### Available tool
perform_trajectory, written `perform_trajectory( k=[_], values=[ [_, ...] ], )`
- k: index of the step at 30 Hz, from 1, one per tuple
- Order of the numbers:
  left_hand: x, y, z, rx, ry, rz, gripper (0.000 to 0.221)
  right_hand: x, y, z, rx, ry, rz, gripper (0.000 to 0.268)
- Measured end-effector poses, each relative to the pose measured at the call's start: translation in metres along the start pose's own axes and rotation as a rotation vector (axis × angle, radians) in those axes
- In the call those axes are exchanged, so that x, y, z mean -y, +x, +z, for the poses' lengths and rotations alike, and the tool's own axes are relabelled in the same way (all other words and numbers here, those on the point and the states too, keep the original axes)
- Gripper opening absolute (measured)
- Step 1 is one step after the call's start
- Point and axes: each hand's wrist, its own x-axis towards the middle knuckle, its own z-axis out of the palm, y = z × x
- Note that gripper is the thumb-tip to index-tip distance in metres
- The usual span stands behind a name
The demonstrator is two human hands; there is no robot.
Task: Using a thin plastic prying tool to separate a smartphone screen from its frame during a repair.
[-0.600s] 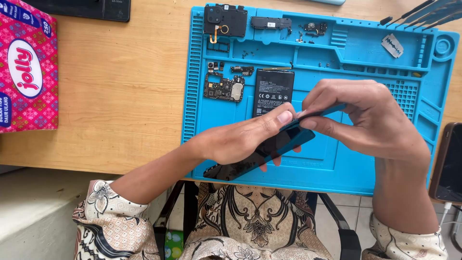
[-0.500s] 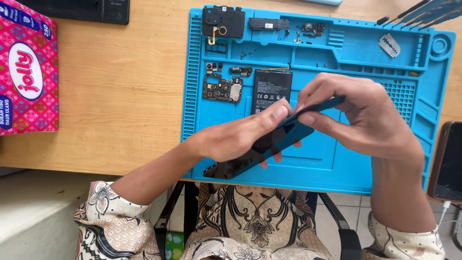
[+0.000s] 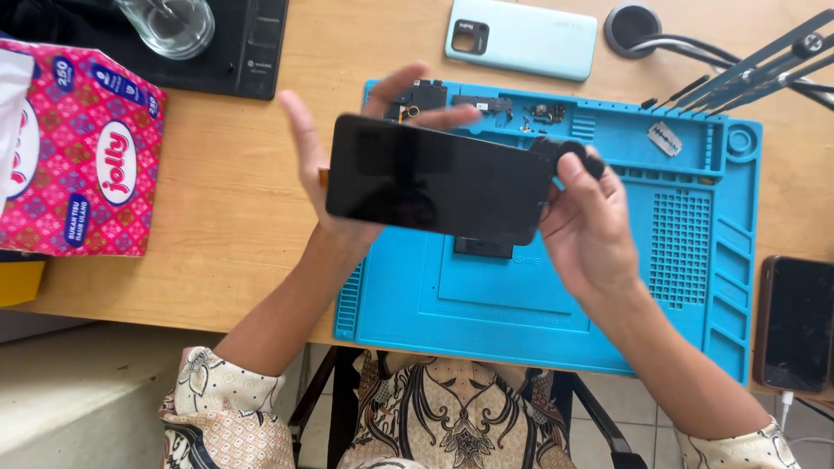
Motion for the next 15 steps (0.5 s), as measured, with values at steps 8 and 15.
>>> perform_trajectory(
  k=[8,15],
  values=[
    [0.017,0.007,-0.047,0.28,-0.029,0.437,0.1,-0.027,-0.017,0.004,0.029,-0.026,0.142,0.016],
    [0.003,0.012,-0.047,0.179,0.159,0.437,0.062,-0.025,-0.029,0.009,0.418,-0.772,0.039,0.019]
  ],
)
